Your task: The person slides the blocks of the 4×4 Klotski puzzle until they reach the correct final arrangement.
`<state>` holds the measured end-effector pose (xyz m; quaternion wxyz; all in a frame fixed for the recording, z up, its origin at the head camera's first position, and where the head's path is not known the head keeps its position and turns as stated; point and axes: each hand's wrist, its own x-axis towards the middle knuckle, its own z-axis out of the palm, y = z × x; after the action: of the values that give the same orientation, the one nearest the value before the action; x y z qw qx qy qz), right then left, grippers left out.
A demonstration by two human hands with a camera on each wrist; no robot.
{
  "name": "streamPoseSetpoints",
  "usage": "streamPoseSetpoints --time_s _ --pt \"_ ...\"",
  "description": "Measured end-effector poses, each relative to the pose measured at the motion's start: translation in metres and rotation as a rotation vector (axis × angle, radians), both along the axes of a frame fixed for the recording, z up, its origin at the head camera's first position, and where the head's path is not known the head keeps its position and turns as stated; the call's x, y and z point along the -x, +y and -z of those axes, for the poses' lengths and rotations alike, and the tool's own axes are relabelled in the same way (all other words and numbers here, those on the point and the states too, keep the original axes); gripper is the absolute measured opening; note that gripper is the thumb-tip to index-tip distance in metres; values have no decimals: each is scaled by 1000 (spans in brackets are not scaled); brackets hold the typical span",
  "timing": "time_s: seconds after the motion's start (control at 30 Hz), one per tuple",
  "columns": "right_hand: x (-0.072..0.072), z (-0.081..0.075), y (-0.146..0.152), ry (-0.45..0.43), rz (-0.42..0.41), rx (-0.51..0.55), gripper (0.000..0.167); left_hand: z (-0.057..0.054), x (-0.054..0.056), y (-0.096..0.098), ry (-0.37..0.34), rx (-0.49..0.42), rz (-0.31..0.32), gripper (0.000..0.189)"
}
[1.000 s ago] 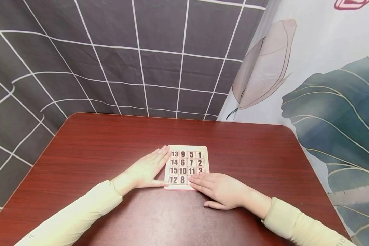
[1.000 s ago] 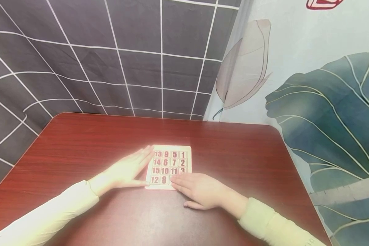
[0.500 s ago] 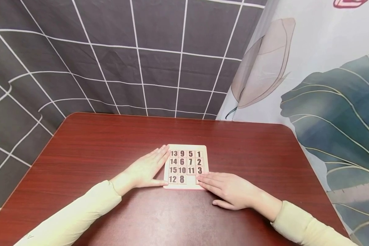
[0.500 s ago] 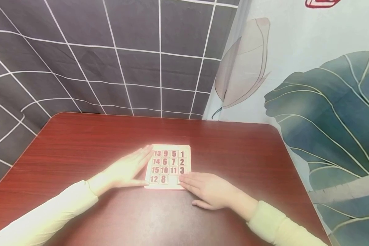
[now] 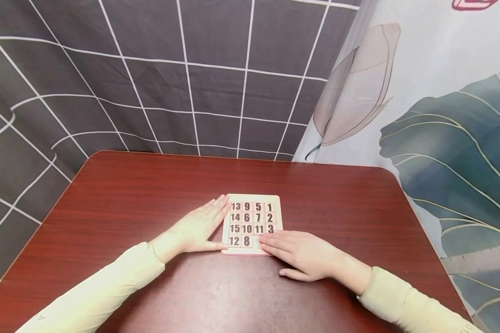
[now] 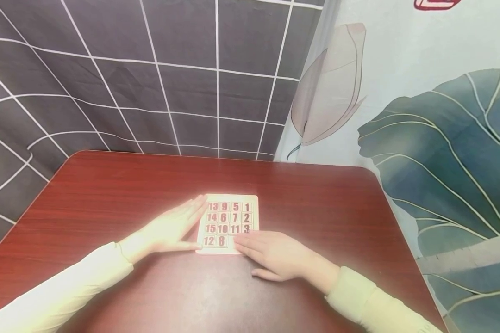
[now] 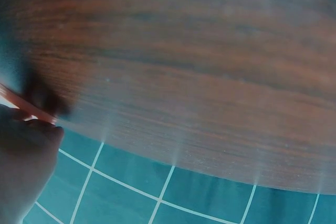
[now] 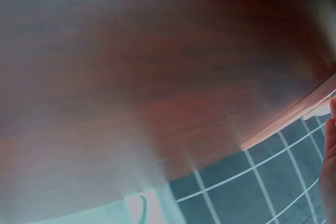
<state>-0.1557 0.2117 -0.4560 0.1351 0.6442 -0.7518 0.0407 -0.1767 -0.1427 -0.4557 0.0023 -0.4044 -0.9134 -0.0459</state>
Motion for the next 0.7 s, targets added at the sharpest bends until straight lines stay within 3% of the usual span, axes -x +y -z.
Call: streamPoseSetpoints --time_s 0.23,0.4,0.7 --pt "7 0 -25 39 -54 -14 67 -1 0 0 9 -2 5 107" --pt "7 1 -32 20 -24 -54 68 -2 -1 1 11 -5 6 106" --pt "0 -3 -15 21 -3 -40 66 -2 -1 1 -8 7 -6 107"
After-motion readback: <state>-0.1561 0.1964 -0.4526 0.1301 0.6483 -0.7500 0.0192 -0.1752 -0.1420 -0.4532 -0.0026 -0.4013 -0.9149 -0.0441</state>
